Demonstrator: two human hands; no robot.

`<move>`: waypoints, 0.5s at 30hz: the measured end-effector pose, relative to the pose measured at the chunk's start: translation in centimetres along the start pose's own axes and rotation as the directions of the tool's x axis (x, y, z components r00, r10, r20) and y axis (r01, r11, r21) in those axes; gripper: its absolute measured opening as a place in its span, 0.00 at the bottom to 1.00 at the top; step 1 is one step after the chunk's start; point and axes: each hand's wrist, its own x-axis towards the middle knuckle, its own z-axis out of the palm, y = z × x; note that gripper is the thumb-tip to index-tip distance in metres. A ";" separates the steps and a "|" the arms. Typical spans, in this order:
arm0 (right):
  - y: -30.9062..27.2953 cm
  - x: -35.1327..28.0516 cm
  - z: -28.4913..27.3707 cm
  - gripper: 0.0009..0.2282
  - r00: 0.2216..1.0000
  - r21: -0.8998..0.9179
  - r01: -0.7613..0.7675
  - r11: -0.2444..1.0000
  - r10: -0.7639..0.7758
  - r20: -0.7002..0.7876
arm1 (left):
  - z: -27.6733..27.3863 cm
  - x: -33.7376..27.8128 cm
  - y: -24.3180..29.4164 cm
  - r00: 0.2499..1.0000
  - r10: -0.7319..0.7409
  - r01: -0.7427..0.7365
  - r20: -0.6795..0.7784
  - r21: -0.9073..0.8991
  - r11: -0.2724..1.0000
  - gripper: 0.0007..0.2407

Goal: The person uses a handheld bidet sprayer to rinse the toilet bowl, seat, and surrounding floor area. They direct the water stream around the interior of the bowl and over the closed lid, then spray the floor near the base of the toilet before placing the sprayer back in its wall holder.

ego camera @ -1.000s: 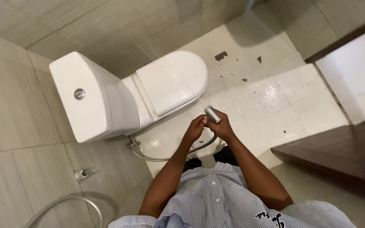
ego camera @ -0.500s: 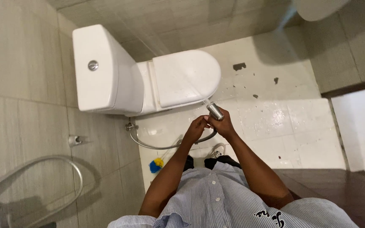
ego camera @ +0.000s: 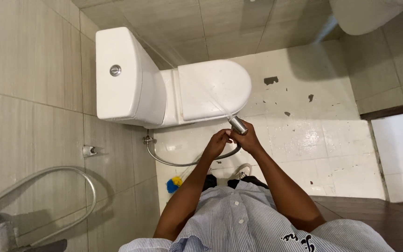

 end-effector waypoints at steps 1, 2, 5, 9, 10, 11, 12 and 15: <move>-0.3 -0.1 0.3 0.09 1.000 0.000 0.002 1.000 -0.002 -0.002 | -0.1 -0.1 0.3 1.000 0.001 -0.001 0.002 0.001 1.000 0.13; -0.6 -0.1 0.5 0.09 1.000 -0.011 -0.005 1.000 0.005 -0.009 | -0.3 -0.2 0.6 1.000 -0.019 0.019 0.005 -0.001 1.000 0.13; -0.4 -0.2 1.3 0.09 0.999 -0.029 0.007 1.000 -0.008 -0.047 | -0.8 -0.3 0.5 0.999 -0.044 0.044 0.016 -0.012 0.999 0.13; -0.8 -0.3 2.7 0.07 0.981 0.055 -0.003 0.998 0.013 -0.194 | -1.2 -0.7 1.3 0.993 -0.119 0.120 -0.011 0.050 0.992 0.16; -1.1 -0.5 3.0 0.07 0.981 0.052 -0.004 0.999 0.014 -0.192 | -1.5 -0.8 0.4 0.993 -0.118 0.119 -0.013 0.047 0.992 0.16; -1.4 -0.7 3.3 0.06 0.974 0.074 0.030 0.997 -0.012 -0.228 | -1.8 -0.9 -0.5 0.989 -0.145 0.146 -0.021 0.041 0.988 0.17; -1.8 -0.9 3.6 0.06 0.964 0.094 0.065 0.993 -0.038 -0.263 | -2.1 -0.9 -1.4 0.985 -0.170 0.171 -0.030 0.035 0.985 0.19; -1.4 -0.8 4.6 0.07 0.926 0.143 0.121 0.982 -0.060 -0.373 | -2.6 -1.5 -1.7 0.988 -0.147 0.147 -0.050 -0.002 0.989 0.20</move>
